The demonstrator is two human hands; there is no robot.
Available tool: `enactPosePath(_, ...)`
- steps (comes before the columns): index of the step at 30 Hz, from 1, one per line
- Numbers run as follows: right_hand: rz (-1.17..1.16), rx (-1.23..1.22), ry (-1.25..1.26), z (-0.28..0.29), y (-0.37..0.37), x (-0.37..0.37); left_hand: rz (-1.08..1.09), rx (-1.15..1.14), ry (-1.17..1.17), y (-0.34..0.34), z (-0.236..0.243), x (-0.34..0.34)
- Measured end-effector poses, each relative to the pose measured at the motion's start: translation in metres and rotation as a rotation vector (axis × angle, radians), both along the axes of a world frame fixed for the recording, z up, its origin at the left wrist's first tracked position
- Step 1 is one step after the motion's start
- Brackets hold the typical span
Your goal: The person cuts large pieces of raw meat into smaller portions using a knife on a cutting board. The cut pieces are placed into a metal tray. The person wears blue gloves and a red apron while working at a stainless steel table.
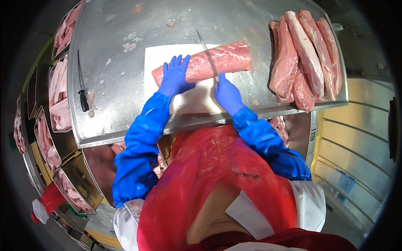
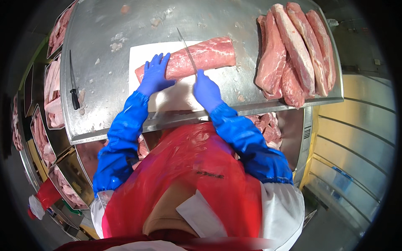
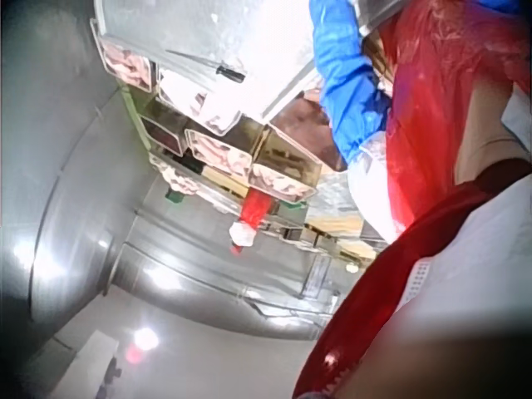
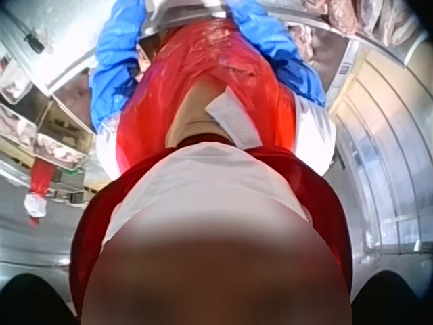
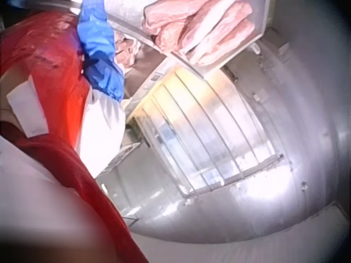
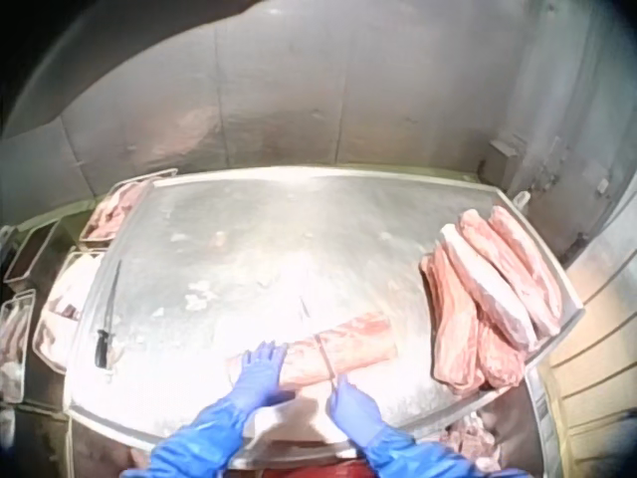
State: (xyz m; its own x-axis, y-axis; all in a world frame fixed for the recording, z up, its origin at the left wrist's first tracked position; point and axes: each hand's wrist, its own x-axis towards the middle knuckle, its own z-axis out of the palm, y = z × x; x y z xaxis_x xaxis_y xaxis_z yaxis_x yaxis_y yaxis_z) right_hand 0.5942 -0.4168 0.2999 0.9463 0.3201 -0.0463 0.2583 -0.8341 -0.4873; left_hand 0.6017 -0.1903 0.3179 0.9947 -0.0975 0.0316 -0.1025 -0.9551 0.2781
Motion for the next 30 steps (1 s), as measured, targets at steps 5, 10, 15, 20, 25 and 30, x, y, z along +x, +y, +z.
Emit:
enactPosePath(5,-0.007,-0.154,0.246,0.026,-0.032,-0.045,-0.069,-0.042,0.0,-0.002,-0.019,0.014)
enactPosePath(10,0.001,-0.096,0.176,-0.03,0.003,0.08,-0.094,-0.08,-0.03,-0.024,-0.018,0.035)
enactPosePath(15,0.02,-0.157,0.24,-0.011,-0.014,0.052,0.113,-0.171,0.003,-0.006,-0.034,0.075)
enactPosePath(20,0.03,-0.02,0.324,0.01,-0.107,-0.041,0.37,-0.851,0.135,0.075,-0.052,0.156)
enactPosePath(25,-0.397,0.85,0.679,-0.005,-0.172,-0.024,0.228,-1.399,0.559,-0.021,-0.013,0.193)
enactPosePath(30,-0.532,1.403,0.592,-0.056,-0.14,0.145,-0.059,-1.443,0.829,-0.089,-0.038,0.205)
